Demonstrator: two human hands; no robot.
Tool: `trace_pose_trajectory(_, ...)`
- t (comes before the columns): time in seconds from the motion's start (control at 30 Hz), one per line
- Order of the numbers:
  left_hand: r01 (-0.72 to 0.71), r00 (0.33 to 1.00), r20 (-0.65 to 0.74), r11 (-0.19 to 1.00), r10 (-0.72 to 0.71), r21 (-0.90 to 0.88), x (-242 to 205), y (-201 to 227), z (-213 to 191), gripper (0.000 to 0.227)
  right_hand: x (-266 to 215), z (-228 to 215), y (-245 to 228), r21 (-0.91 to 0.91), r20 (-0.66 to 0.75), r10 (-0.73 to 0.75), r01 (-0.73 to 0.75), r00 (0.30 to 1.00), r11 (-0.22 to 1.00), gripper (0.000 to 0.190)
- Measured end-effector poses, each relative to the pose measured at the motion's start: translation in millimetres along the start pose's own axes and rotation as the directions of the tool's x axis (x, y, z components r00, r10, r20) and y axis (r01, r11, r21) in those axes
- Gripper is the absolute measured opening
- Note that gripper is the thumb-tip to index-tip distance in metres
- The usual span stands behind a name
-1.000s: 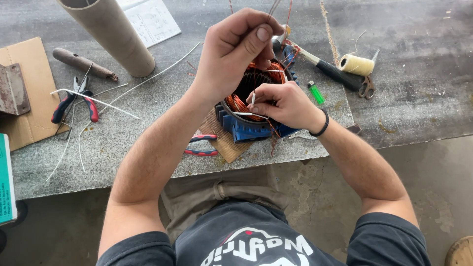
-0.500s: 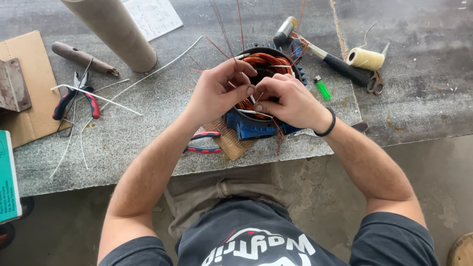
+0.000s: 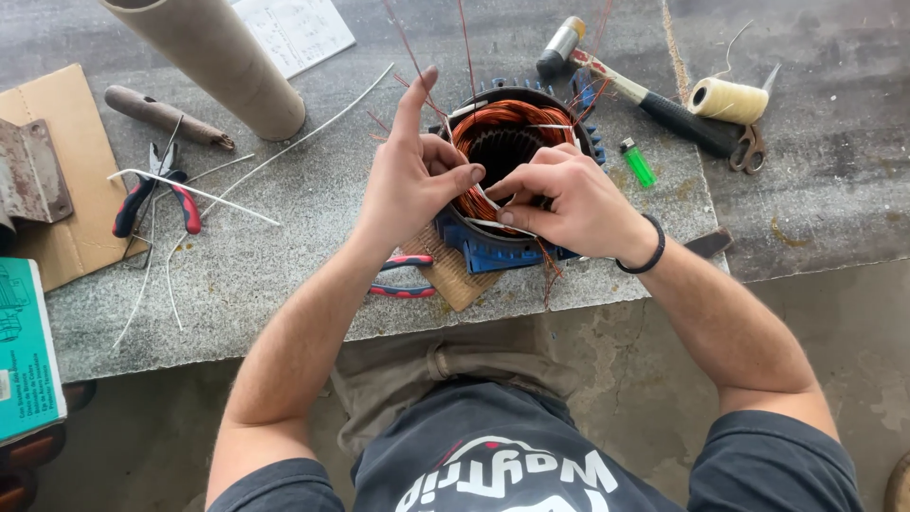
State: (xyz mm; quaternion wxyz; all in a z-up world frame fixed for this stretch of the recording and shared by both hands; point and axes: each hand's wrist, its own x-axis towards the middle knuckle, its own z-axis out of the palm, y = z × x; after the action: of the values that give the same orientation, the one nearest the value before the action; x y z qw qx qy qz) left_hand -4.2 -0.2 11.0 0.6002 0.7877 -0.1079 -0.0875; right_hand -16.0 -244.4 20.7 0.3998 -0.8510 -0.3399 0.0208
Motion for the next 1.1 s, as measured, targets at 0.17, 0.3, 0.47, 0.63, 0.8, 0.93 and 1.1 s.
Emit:
trace_pose_trajectory(0.17, -0.082, 0.991, -0.097, 0.991, 0.092, 0.109, -7, -2, 6, 0.119, -4, 5, 2, 0.042, -0.055, -0.030, 0.033, 0.998, 0.999, 0.025)
trace_pose_trajectory(0.3, -0.112, 0.984, -0.126, 0.990, 0.123, 0.091, -11, -5, 12, 0.118, -5, 3, -4, 0.011, -0.089, -0.099, 0.100, 0.991, 0.995, 0.024)
trace_pose_trajectory(0.47, -0.203, 0.959, -0.165, 0.963, 0.232, 0.175, -22, -8, 18, 0.067, -8, 1, -11, -0.101, -0.105, -0.192, 0.181, 0.976, 0.978, 0.029)
trace_pose_trajectory(0.63, -0.240, 0.919, -0.214, 0.899, 0.332, 0.365, -36, 0, 27, 0.032, -6, 0, -18, -0.186, -0.095, -0.272, 0.251, 0.958, 0.950, 0.030)
trace_pose_trajectory(0.8, -0.417, 0.827, -0.057, 0.677, 0.560, 0.606, -40, 7, 20, 0.025, -6, -1, -17, -0.176, -0.105, -0.314, 0.293, 0.944, 0.940, 0.030)
trace_pose_trajectory(0.93, -0.470, 0.848, 0.151, 0.590, 0.508, 0.657, -42, 23, 10, 0.033, -5, -2, -17, -0.206, -0.093, -0.331, 0.307, 0.939, 0.929, 0.030)
trace_pose_trajectory(1.1, -0.505, 0.837, 0.255, 0.503, 0.484, 0.701, -47, 18, 10, 0.040, -3, -3, -16, -0.141, -0.101, -0.322, 0.307, 0.941, 0.941, 0.029)
